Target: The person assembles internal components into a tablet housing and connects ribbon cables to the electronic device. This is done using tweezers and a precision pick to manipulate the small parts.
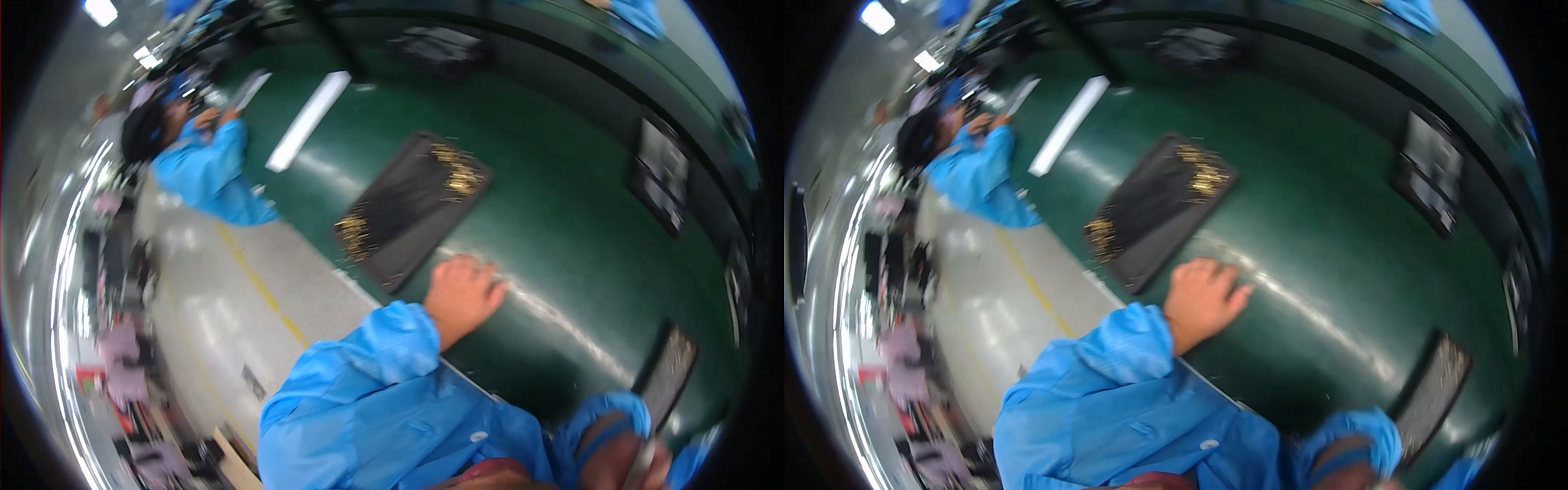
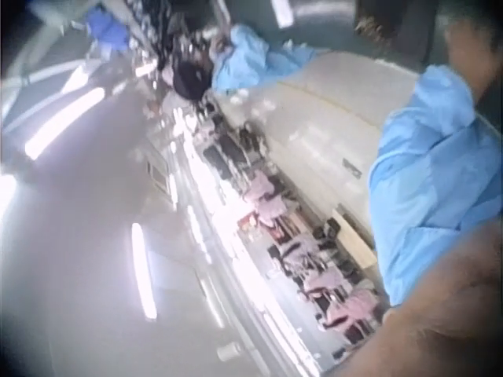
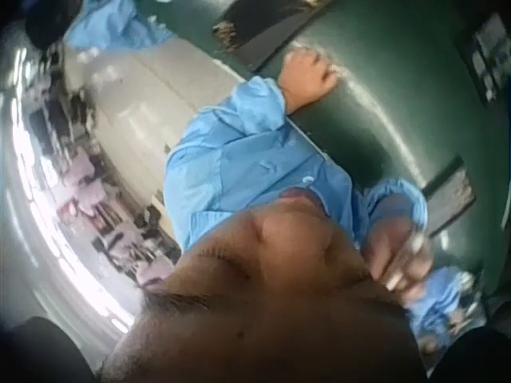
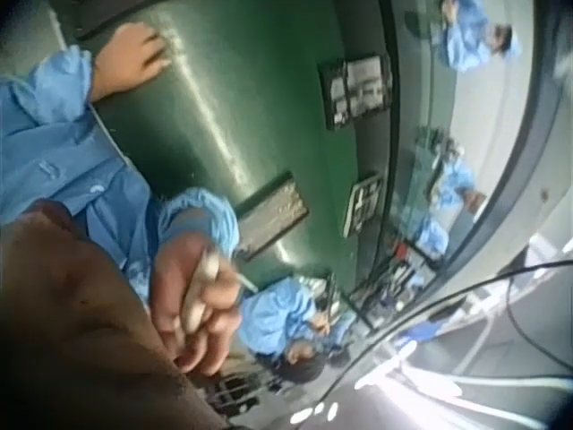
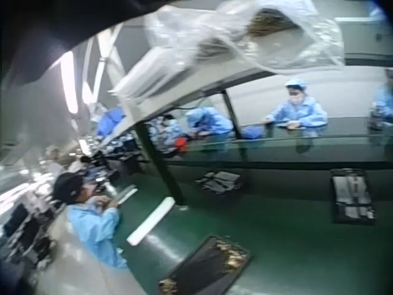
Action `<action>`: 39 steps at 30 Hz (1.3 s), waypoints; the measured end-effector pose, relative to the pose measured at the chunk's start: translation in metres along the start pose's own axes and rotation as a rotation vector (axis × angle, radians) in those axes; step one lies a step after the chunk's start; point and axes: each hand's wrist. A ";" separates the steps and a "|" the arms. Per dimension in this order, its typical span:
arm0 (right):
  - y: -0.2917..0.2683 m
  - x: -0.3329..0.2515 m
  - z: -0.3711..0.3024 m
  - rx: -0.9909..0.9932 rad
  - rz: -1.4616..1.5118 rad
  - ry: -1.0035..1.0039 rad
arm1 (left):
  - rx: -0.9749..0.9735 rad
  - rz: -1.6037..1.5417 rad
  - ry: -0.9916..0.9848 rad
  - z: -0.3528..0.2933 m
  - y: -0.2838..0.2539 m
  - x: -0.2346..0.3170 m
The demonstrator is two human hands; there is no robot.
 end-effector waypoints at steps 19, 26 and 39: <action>0.054 0.178 -0.195 1.008 0.025 2.181 | -0.060 0.125 -0.031 -0.003 0.005 0.010; 0.060 0.192 -0.217 0.949 -0.004 2.212 | -0.057 0.112 -0.032 -0.002 0.003 0.008; 0.066 0.055 -0.154 0.635 0.438 2.559 | -0.057 0.055 -0.022 -0.004 -0.002 0.012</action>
Point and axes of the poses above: each hand's wrist, its own z-axis towards the middle knuckle, its own y-axis out of the palm, x = y × z, and after that the axes turned 8 degrees about -y, right-handed
